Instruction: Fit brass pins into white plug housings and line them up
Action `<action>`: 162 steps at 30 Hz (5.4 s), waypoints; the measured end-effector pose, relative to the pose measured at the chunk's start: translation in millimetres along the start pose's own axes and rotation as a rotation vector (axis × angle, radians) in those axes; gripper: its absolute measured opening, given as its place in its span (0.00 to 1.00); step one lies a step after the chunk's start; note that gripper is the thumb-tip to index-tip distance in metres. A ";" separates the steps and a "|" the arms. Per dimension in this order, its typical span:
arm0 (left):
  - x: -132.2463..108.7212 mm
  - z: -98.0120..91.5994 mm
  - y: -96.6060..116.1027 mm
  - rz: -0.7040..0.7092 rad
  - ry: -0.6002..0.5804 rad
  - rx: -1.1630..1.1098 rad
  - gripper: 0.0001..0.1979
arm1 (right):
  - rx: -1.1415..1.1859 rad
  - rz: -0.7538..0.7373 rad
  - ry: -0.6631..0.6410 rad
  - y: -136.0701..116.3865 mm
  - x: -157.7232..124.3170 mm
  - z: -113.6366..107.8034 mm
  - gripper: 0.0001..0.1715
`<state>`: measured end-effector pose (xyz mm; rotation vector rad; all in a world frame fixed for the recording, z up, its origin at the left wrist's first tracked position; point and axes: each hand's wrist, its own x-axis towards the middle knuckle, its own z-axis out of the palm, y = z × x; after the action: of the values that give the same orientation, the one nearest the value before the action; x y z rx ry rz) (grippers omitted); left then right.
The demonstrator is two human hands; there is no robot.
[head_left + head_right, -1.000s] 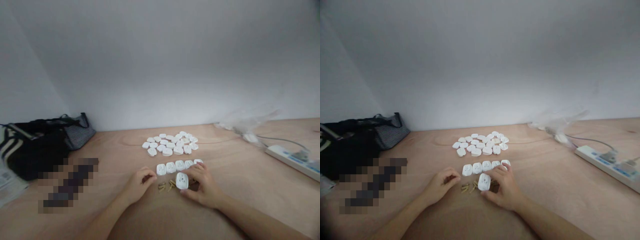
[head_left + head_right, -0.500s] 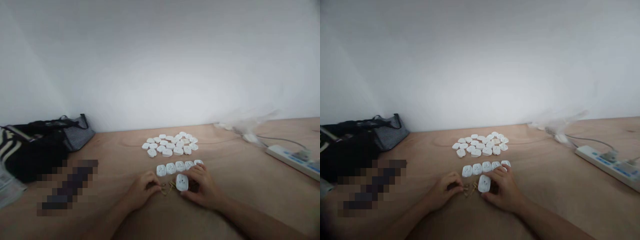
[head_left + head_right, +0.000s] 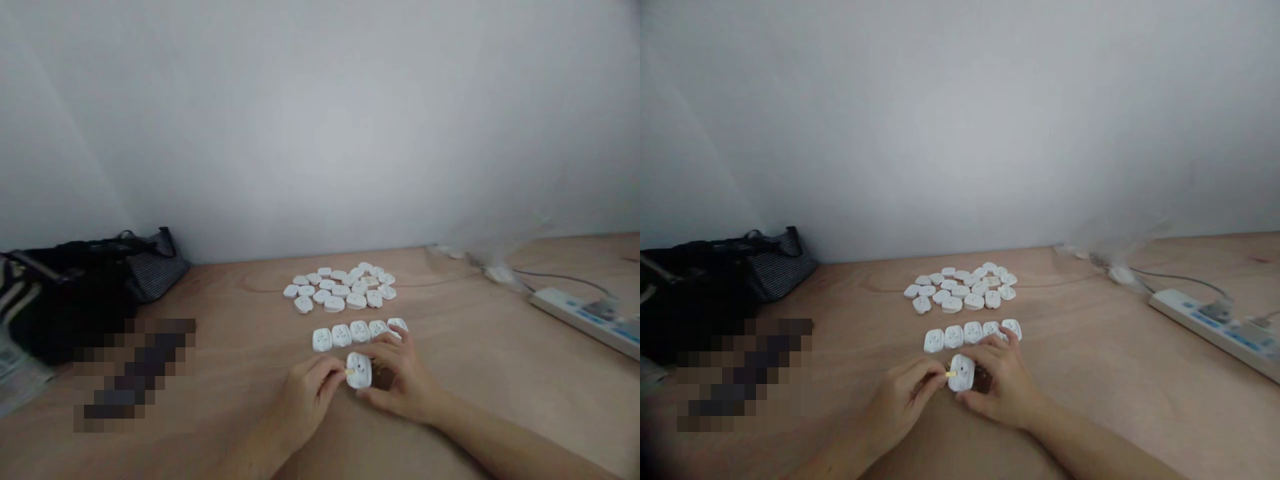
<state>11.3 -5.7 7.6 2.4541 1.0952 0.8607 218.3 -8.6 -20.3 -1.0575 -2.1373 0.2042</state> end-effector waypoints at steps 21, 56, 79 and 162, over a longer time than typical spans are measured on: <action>0.4 -0.3 0.4 -0.069 -0.048 0.001 0.07 | -0.014 -0.052 0.083 -2.5 -0.1 2.2 0.25; 7.6 -9.8 -32.4 -0.056 0.087 0.035 0.07 | 0.071 -0.069 -0.100 3.3 -0.7 -1.1 0.28; 5.7 4.4 -8.8 0.262 0.251 -0.209 0.08 | 0.149 -0.044 -0.089 -5.8 2.4 0.0 0.30; 2.8 7.4 -21.3 0.060 0.138 0.144 0.25 | -0.115 -0.170 0.039 -3.9 0.8 -17.3 0.20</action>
<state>5.5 10.1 -7.7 2.5897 1.1740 1.0160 227.2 -13.4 -5.7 -0.9300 -2.2118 -0.0198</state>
